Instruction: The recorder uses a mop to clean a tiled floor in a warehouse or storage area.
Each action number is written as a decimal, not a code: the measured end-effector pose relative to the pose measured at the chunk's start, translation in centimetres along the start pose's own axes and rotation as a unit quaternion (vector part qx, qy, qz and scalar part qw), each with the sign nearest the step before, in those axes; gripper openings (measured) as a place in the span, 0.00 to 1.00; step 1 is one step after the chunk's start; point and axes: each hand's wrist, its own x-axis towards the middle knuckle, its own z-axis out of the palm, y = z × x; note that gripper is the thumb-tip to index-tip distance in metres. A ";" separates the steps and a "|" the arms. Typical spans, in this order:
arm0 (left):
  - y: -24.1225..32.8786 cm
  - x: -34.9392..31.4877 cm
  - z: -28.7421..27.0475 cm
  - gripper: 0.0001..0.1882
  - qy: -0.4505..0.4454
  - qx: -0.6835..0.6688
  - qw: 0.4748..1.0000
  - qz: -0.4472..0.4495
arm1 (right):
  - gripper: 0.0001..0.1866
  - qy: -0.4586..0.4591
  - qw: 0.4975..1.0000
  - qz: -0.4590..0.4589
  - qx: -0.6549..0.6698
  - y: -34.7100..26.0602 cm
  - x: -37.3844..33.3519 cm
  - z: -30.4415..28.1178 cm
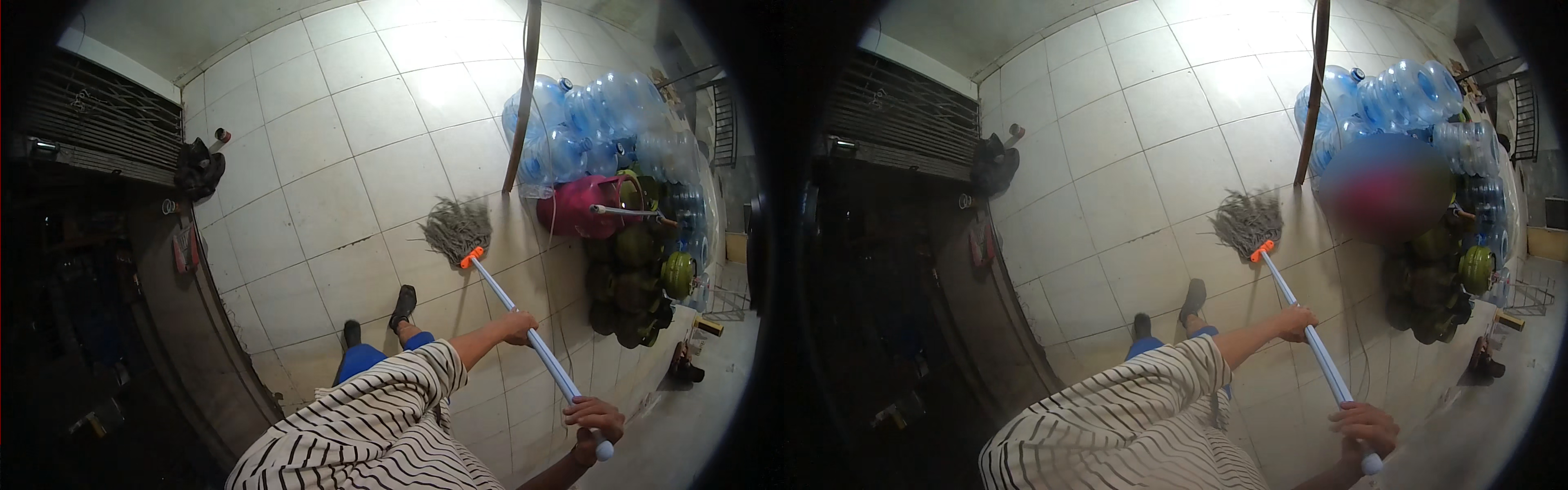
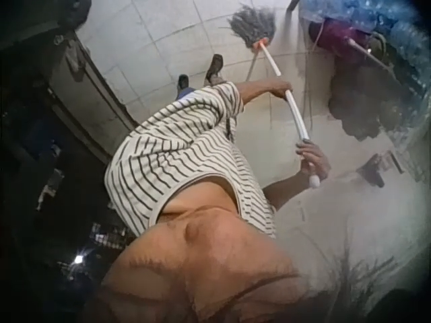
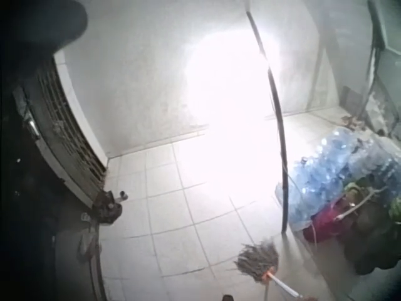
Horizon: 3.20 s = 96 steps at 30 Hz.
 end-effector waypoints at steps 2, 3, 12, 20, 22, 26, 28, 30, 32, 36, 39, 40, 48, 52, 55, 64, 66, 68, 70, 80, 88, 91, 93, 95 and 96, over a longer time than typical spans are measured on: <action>1.5 -0.9 1.2 0.13 0.043 0.013 0.998 -0.044 | 0.20 0.115 0.986 -0.107 0.064 1.8 -2.4 -1.1; 3.0 -1.5 1.6 0.12 0.076 -0.001 0.996 -0.042 | 0.24 0.143 0.985 -0.081 0.044 1.7 -3.8 -2.3; -9.4 -27.1 8.0 0.08 0.400 0.123 0.880 -0.224 | 0.24 -0.076 0.916 0.079 0.386 8.8 -7.6 12.3; -9.8 -36.6 13.6 0.04 0.273 0.228 0.778 -0.518 | 0.08 -0.105 0.894 0.225 0.373 9.7 -18.2 18.7; -9.3 -31.1 16.7 0.01 0.421 0.230 0.760 -0.439 | 0.07 -0.075 0.930 0.172 0.316 9.2 -18.3 13.4; 3.3 -14.5 16.3 0.02 0.478 -0.025 0.868 -0.128 | 0.11 0.036 0.980 0.001 0.198 8.7 -18.5 -3.1; 5.5 -6.4 19.9 0.04 0.392 0.001 0.910 -0.136 | 0.13 0.116 0.988 -0.012 0.099 5.8 -19.2 -7.8; 7.8 -1.6 20.7 0.08 0.268 0.095 0.956 -0.076 | 0.12 0.138 0.985 -0.040 0.095 5.9 -21.5 -10.5; 7.9 1.2 22.6 0.09 0.224 0.068 0.971 -0.043 | 0.14 0.065 0.997 -0.014 0.027 6.0 -24.1 -12.3; 8.9 1.7 24.8 0.11 0.187 0.005 0.982 0.017 | 0.14 0.138 0.989 -0.008 -0.051 5.5 -26.4 -10.7; 9.4 -0.7 25.8 0.11 0.120 0.030 0.991 -0.058 | 0.18 0.239 0.966 -0.084 0.043 5.2 -27.8 -9.2; 9.8 -2.4 26.6 0.11 0.116 0.029 0.991 -0.058 | 0.20 0.228 0.967 -0.091 0.070 5.7 -28.3 -9.7; 1.7 -26.6 36.9 0.08 0.466 0.039 0.861 -0.201 | 0.24 -0.047 0.960 0.030 0.274 9.0 -31.5 1.7; -1.6 -40.3 41.4 0.04 0.405 0.104 0.823 -0.385 | 0.09 -0.206 0.888 0.218 0.350 11.9 -38.3 11.4; 1.1 -41.4 42.4 0.03 0.323 0.259 0.743 -0.525 | 0.06 -0.197 0.880 0.211 0.378 13.1 -43.6 12.1; 8.7 -10.0 47.9 0.12 0.495 0.002 0.849 -0.183 | 0.08 -0.006 0.993 0.019 0.118 13.0 -42.5 -16.2; 14.3 -3.1 48.4 0.17 0.490 0.055 0.862 -0.121 | 0.11 0.052 0.994 -0.043 0.087 12.9 -44.3 -22.0; 17.2 1.1 50.3 0.17 0.369 0.067 0.922 -0.095 | 0.14 0.079 0.994 -0.064 0.037 12.1 -48.0 -26.2; 19.5 4.0 52.3 0.17 0.237 0.053 0.966 -0.087 | 0.16 -0.009 0.993 -0.094 -0.075 9.9 -49.6 -28.7; 21.4 1.1 56.9 0.13 0.093 0.043 0.994 -0.043 | 0.11 0.104 0.977 -0.184 0.042 10.7 -56.5 -24.9; 16.0 -23.0 62.1 0.18 0.505 0.078 0.847 -0.146 | 0.15 -0.029 0.967 -0.082 0.239 12.0 -60.5 -13.3; 6.3 -35.8 67.0 0.19 0.530 0.147 0.783 -0.291 | 0.16 -0.137 0.934 0.112 0.309 11.0 -62.3 -1.6; 6.1 -43.0 66.6 0.19 0.422 0.114 0.792 -0.426 | 0.16 -0.215 0.895 0.193 0.340 12.2 -65.8 3.3; 5.9 -44.7 67.0 0.19 0.425 0.178 0.774 -0.435 | 0.15 -0.240 0.865 0.216 0.384 12.0 -68.0 4.1; 5.3 -44.2 67.3 0.19 0.449 0.163 0.774 -0.417 | 0.12 -0.224 0.894 0.160 0.354 11.5 -68.2 3.7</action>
